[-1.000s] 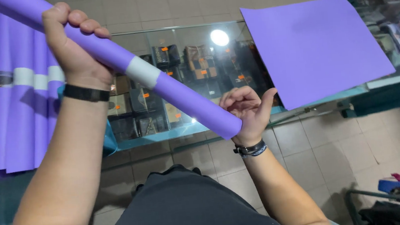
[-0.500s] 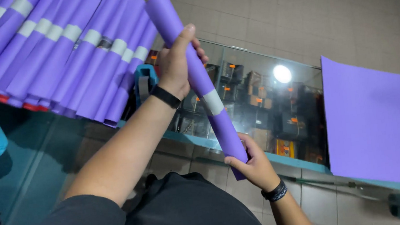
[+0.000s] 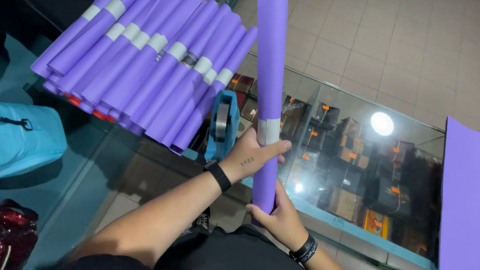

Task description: Rolling purple paper sheets into tubes and securing them with adhesive tape at a store counter.

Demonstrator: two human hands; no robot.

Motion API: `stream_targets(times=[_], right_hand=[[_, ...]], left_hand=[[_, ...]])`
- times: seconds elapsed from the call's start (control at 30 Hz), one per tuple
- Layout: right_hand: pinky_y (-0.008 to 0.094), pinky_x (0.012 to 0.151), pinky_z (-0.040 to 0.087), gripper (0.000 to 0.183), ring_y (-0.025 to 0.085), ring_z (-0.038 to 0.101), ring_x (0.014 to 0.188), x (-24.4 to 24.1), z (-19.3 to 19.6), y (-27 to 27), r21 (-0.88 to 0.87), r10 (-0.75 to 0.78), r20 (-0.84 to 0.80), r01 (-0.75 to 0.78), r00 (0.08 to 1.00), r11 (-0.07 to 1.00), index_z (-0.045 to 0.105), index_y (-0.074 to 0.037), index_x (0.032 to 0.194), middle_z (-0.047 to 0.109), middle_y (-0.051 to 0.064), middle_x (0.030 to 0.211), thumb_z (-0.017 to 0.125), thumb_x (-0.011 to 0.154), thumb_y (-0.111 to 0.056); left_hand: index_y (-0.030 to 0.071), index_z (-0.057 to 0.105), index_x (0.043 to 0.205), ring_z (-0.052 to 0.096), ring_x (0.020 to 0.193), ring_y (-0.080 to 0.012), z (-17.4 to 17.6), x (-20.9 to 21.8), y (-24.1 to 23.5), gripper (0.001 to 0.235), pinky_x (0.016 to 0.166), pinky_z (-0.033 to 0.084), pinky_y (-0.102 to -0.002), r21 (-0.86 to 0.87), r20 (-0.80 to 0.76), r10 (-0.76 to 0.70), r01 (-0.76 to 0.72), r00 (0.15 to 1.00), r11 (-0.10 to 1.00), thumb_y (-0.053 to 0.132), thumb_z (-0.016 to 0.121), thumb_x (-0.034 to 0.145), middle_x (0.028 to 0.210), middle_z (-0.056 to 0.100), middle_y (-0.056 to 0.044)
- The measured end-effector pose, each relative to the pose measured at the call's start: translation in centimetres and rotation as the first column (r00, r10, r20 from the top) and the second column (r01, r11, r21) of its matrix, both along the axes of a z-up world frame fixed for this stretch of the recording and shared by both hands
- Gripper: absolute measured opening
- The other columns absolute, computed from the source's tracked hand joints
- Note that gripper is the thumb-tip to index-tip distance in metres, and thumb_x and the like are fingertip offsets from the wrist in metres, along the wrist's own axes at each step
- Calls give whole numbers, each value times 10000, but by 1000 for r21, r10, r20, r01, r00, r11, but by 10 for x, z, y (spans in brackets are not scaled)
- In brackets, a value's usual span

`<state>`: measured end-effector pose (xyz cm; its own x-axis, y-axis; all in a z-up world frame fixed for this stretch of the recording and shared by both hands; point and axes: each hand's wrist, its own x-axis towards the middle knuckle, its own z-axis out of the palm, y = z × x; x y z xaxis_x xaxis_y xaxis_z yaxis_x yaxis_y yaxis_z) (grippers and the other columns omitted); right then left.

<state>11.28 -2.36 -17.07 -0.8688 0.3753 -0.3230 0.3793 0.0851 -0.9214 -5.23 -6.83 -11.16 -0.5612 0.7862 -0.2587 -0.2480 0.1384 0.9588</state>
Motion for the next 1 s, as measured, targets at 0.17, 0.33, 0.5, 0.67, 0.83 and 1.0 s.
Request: stream_targets(times=[0.17,0.33,0.5,0.67,0.83,1.0], right_hand=[[339,933,603,608,169,715,956,-29,-17,-4,-99,75,-116,-87,990,991,494,-76,1435,701,45,1005,736,900,-234],[305,836,570,348,162,741,847,-42,-34,-12,-130,5,162,16,987,991,740,-78,1210,749,22,886,710,924,-274],[275,832,579,300,136,746,902,-49,-61,-26,-97,-106,358,150,928,984,786,-101,1147,792,18,1005,711,929,-292],[235,822,553,285,110,735,903,-46,-76,-45,-69,-200,434,253,878,965,804,-109,1140,810,6,996,723,929,-282],[253,825,559,274,131,745,913,-43,-62,-54,-57,-240,537,318,809,946,808,-121,1143,814,23,994,714,941,-282],[224,794,533,318,84,726,889,-24,-61,-57,-5,-135,599,172,790,985,783,-178,1201,823,-32,1054,673,954,-345]], left_hand=[[138,572,1148,695,790,-142,54,-131,-37,461,756,563,-312,-167,-417,46,-127,908,978,435,713,825,906,721,-17],[89,591,1189,665,906,-377,37,-300,-99,557,697,506,-495,-504,-781,-262,-324,566,800,576,648,923,1091,688,-165],[39,762,1145,577,1108,-403,-56,-440,-135,489,917,515,-508,-411,-897,-425,-590,125,695,488,680,969,1198,623,-185],[143,756,1083,584,1009,-347,-65,-456,-133,292,814,489,-473,-176,-938,-324,-633,-124,754,380,722,915,1140,638,-124],[133,745,1168,562,1030,-362,-70,-468,-132,437,814,412,-484,3,-914,-251,-625,-318,781,477,777,900,1276,632,-164],[117,558,1440,634,994,-438,-67,-457,-130,718,681,552,-537,-369,-891,-449,-689,71,624,682,568,996,1224,659,-232]])
